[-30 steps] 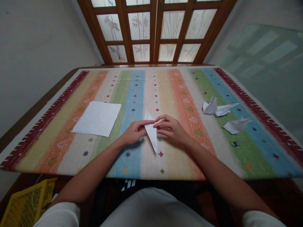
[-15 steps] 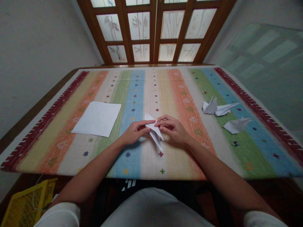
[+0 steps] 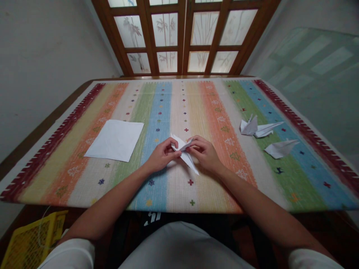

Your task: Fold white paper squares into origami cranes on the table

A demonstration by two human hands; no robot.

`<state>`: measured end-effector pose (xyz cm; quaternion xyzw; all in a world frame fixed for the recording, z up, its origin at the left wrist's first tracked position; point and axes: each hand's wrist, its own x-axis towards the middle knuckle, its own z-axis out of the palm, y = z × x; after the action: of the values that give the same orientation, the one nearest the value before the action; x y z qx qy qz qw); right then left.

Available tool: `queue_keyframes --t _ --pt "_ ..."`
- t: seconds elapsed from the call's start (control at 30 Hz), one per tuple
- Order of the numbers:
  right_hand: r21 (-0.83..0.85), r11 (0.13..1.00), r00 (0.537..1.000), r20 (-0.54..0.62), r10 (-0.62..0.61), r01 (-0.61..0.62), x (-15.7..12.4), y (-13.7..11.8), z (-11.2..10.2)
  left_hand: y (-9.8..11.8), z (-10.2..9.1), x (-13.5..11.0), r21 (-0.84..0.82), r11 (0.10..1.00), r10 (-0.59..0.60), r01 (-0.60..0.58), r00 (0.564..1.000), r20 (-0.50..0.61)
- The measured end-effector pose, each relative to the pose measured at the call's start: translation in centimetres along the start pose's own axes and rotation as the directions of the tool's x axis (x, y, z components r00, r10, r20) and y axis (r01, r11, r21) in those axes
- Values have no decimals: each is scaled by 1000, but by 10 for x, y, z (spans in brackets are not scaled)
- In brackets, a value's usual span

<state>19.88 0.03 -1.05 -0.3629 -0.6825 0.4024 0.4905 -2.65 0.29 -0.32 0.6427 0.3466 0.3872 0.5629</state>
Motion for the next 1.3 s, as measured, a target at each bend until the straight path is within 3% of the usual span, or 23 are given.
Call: queue_keyframes --t 0.17,0.3,0.53,0.73,1.03,1.13,1.3 --pt "-7 999 999 -15 45 -45 -1 -1 0 6 3 -1 187 981 73 -51 991 -116" --pt "52 993 994 12 107 -108 -2 -1 3 8 5 -3 262 960 141 -101 980 -138" --pt "244 924 954 18 298 -294 -2 5 10 -1 8 -2 80 993 104 -90 974 -201" --pt "277 907 947 38 319 -316 -1 5 11 -2 9 0 -84 994 -87 70 974 -211" --pt "249 911 944 50 326 -328 -3 -2 13 4 12 -3 -114 986 -148 122 955 -257" --pt "228 925 950 -1 312 -303 -4 -3 17 4 14 -4 -15 995 -97 97 945 -313" --pt "128 964 964 -101 247 -234 -6 -11 22 7 17 -4 350 936 158 -42 937 -311"
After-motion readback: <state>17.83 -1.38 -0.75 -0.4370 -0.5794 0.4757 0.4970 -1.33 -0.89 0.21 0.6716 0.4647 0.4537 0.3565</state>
